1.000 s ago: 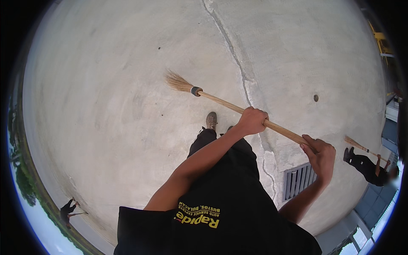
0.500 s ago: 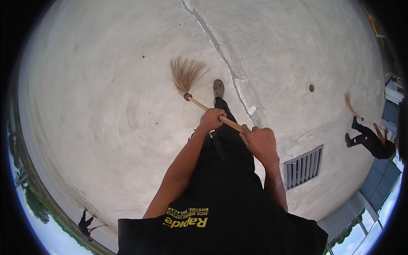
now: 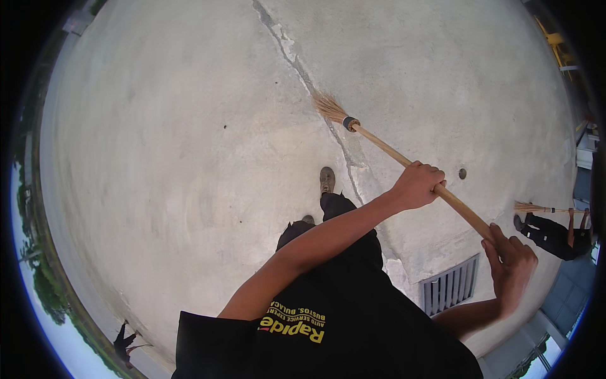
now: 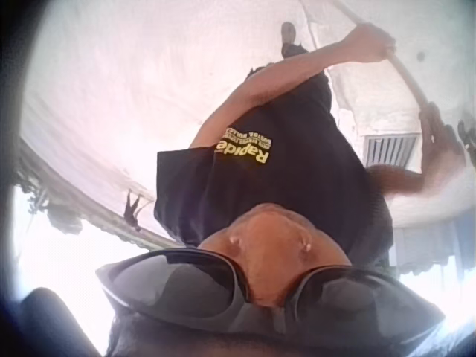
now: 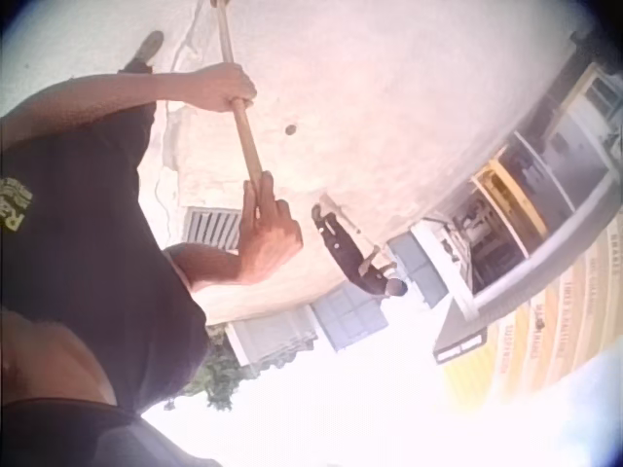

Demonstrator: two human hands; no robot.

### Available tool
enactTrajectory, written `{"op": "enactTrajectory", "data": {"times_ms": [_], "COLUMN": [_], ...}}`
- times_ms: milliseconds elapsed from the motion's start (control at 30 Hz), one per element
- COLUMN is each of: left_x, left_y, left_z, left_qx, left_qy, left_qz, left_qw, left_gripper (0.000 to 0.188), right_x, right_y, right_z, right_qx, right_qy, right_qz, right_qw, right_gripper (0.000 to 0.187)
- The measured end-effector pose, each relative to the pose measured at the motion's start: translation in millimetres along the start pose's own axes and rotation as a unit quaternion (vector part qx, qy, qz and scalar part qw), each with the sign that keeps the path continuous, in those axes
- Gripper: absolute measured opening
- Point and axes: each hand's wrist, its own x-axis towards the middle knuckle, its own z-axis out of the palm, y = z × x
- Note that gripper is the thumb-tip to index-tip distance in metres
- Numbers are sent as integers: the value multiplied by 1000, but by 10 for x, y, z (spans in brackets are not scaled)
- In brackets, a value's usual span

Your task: The person sweeps a concrete outdoor area using a traditional straw broom. They move systematically across the surface, sweeping debris toward a drain and along the edges of the pavement.

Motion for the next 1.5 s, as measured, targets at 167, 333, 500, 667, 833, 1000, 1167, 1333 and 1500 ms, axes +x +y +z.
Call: {"op": "enactTrajectory", "data": {"times_ms": [167, 333, 500, 667, 833, 1000, 1167, 1333, 1500], "left_x": [22, -985, -684, 525, 1209, 427, -1330, -1439, 259], "left_y": [-580, -1579, -1114, -52, -89, -1409, -2398, -2302, -1589], "left_z": [136, 12, -50, -126, -254, -665, -1097, -1453, -1223], "left_qx": [-56, 101, 247, 155, 53, 27, 189, 349, 214], "left_qy": [-1, -187, -277, -171, -31, -50, -104, -160, -67], "left_qz": [12, -140, -158, -20, 42, -34, -296, -369, -225], "left_qw": [998, 967, 915, 973, 997, 998, 931, 846, 948], "left_gripper": [16, 12, 23, 16, 9, 20, 8, 15, 10], "right_x": [88, 338, 262, 249, 545, 1122, 1442, 1659, 2195], "right_y": [-756, -613, 180, 845, 287, -816, -1431, -1177, 48], "right_z": [634, 1871, 1795, 520, 78, 1309, 2556, 3037, 1714], "right_qx": [-128, 123, 275, 218, -41, -47, 204, 371, 332], "right_qy": [-23, -121, -88, 13, 47, -33, -129, -188, -130], "right_qz": [-49, -40, 75, 110, 52, -81, -130, -39, 51], "right_qw": [990, 984, 955, 970, 997, 995, 962, 909, 933], "right_gripper": [26, 20, 29, 34, 36, 25, 27, 33, 36]}}
